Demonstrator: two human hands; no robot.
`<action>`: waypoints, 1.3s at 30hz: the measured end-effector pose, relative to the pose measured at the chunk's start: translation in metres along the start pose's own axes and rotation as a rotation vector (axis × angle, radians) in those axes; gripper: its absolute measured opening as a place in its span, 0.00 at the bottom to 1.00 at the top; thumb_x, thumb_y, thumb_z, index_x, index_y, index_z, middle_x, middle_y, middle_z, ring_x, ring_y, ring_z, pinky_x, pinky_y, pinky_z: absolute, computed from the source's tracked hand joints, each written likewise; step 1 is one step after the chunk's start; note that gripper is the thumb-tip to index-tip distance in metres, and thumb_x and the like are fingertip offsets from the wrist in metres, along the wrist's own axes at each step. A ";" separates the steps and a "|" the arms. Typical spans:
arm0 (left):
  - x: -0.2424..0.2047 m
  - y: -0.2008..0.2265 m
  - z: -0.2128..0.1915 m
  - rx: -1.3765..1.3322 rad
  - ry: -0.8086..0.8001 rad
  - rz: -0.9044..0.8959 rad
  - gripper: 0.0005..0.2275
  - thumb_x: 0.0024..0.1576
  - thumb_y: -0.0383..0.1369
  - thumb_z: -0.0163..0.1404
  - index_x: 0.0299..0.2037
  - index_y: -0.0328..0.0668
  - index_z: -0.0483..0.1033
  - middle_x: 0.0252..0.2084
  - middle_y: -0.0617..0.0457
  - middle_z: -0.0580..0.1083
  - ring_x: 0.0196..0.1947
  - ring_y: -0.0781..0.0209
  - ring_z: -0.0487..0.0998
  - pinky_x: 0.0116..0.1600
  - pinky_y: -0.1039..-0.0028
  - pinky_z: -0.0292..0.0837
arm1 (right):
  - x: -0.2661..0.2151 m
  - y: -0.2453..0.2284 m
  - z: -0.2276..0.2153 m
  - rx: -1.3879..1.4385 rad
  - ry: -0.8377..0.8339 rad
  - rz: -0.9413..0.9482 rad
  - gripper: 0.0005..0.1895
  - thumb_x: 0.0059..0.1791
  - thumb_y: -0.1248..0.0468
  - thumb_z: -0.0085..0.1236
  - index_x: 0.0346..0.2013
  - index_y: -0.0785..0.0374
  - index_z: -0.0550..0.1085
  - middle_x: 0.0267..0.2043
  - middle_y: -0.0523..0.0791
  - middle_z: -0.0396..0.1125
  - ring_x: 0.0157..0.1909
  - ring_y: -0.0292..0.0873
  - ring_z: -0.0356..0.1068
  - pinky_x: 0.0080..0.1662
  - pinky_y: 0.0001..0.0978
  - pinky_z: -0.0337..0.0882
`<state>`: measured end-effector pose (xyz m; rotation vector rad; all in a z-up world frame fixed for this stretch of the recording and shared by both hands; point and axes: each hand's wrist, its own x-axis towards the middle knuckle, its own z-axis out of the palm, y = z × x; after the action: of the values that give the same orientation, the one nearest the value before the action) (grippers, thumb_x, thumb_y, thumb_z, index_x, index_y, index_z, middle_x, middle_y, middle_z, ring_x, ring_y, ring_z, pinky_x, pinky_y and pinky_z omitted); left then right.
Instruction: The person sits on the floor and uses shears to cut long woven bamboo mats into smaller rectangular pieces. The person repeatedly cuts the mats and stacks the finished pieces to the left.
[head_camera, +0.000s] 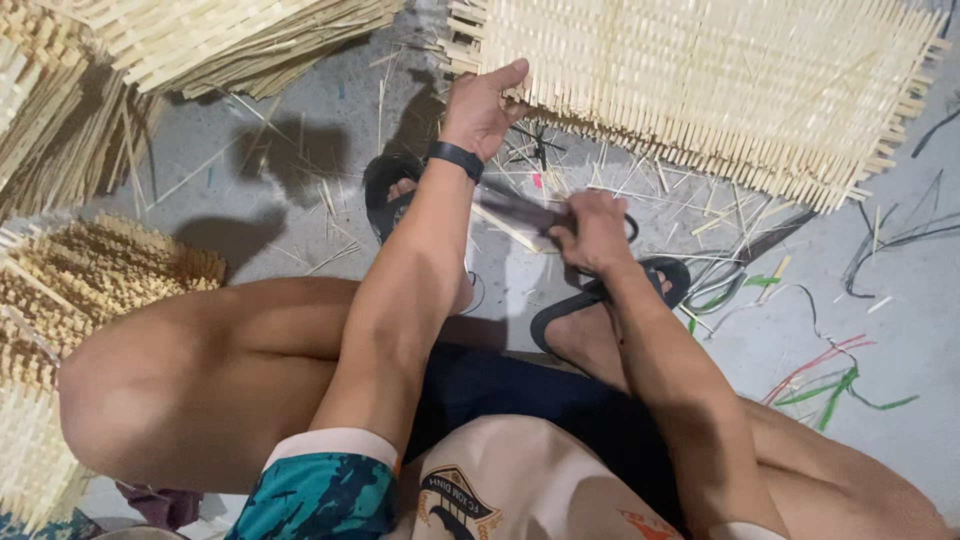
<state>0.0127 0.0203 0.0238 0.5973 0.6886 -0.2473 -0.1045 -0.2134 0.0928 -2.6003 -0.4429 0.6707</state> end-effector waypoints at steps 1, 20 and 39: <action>0.000 0.000 0.000 -0.006 0.003 -0.004 0.10 0.54 0.24 0.61 0.44 0.30 0.78 0.42 0.46 0.78 0.44 0.50 0.79 0.53 0.49 0.74 | 0.000 0.000 -0.002 0.026 0.076 0.010 0.12 0.44 0.60 0.64 0.40 0.58 0.77 0.44 0.49 0.71 0.53 0.53 0.63 0.60 0.49 0.55; 0.005 -0.037 0.007 -0.053 0.220 0.061 0.16 0.51 0.21 0.61 0.49 0.40 0.77 0.44 0.52 0.77 0.43 0.58 0.76 0.41 0.63 0.69 | 0.006 0.115 -0.108 0.473 -0.138 0.259 0.12 0.47 0.65 0.65 0.42 0.68 0.80 0.35 0.46 0.77 0.37 0.36 0.73 0.41 0.30 0.74; 0.023 -0.062 0.011 0.038 0.308 -0.029 0.19 0.48 0.30 0.66 0.48 0.31 0.78 0.46 0.51 0.79 0.35 0.63 0.73 0.36 0.70 0.68 | 0.149 0.037 -0.075 0.398 0.080 0.127 0.11 0.51 0.61 0.62 0.45 0.62 0.81 0.39 0.50 0.76 0.40 0.46 0.75 0.45 0.37 0.73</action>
<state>0.0105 -0.0361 -0.0113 0.6698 0.9919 -0.1973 0.0656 -0.2097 0.0786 -2.2777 -0.1047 0.6208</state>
